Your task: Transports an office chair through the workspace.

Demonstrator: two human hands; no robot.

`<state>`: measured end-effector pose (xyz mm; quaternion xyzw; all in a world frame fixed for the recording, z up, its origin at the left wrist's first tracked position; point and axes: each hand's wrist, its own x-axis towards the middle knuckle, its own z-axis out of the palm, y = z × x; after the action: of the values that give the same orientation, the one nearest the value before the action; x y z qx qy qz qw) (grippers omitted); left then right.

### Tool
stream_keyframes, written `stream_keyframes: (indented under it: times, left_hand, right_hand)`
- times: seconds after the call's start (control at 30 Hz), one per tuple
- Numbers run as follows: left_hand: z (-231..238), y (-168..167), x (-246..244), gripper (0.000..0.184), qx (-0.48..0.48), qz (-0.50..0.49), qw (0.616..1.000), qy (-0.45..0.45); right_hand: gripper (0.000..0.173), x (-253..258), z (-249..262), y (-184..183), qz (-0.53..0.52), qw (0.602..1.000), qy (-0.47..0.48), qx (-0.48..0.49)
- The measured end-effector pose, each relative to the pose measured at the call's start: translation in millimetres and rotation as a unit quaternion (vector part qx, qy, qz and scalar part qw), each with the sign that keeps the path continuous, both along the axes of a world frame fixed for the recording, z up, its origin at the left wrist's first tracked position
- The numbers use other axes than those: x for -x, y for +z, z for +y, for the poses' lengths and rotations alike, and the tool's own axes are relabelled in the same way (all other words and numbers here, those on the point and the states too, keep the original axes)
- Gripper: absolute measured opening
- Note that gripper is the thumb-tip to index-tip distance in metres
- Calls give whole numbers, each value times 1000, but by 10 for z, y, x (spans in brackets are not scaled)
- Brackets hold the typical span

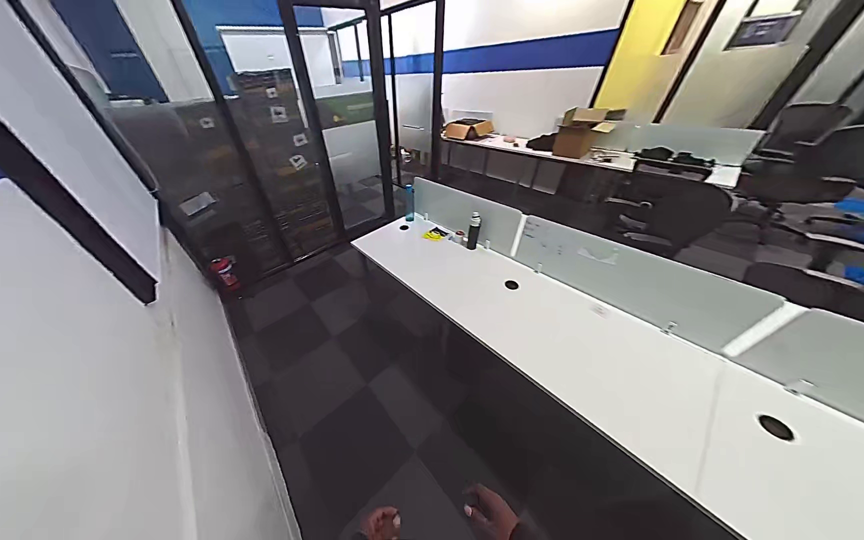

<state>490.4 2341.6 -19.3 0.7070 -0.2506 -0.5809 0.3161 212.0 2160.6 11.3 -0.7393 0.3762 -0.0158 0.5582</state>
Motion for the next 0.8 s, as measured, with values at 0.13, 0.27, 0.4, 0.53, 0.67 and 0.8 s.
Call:
stream_keyframes:
  times: [0.13,0.27,0.4,0.53,0.67,0.8]
  left_hand:
    - [-550,514,-179,66,96,230,928,276]
    - [-869,782,-444,79,179,295,883,317]
    - [-1170,737,-802,79,146,282,873,371]
    - [-1644,611,-1187,69,79,236,868,429]
    - [-2055,529,-1549,49,41,164,898,406]
    - [-2378,584,-1865,51,89,192,863,458]
  right_hand:
    - [42,-646,-302,382,-157,964,-134,-167]
    - [53,-1110,-772,368,-173,930,-208,-248]
    - [50,-1327,-1285,96,-124,940,-224,-224]
    - [45,-1429,-1853,-167,-123,950,-222,-184]
    - [42,-1717,-2506,-215,-95,952,-214,-198]
    - [40,-2223,-3139,-213,-86,965,-161,-189]
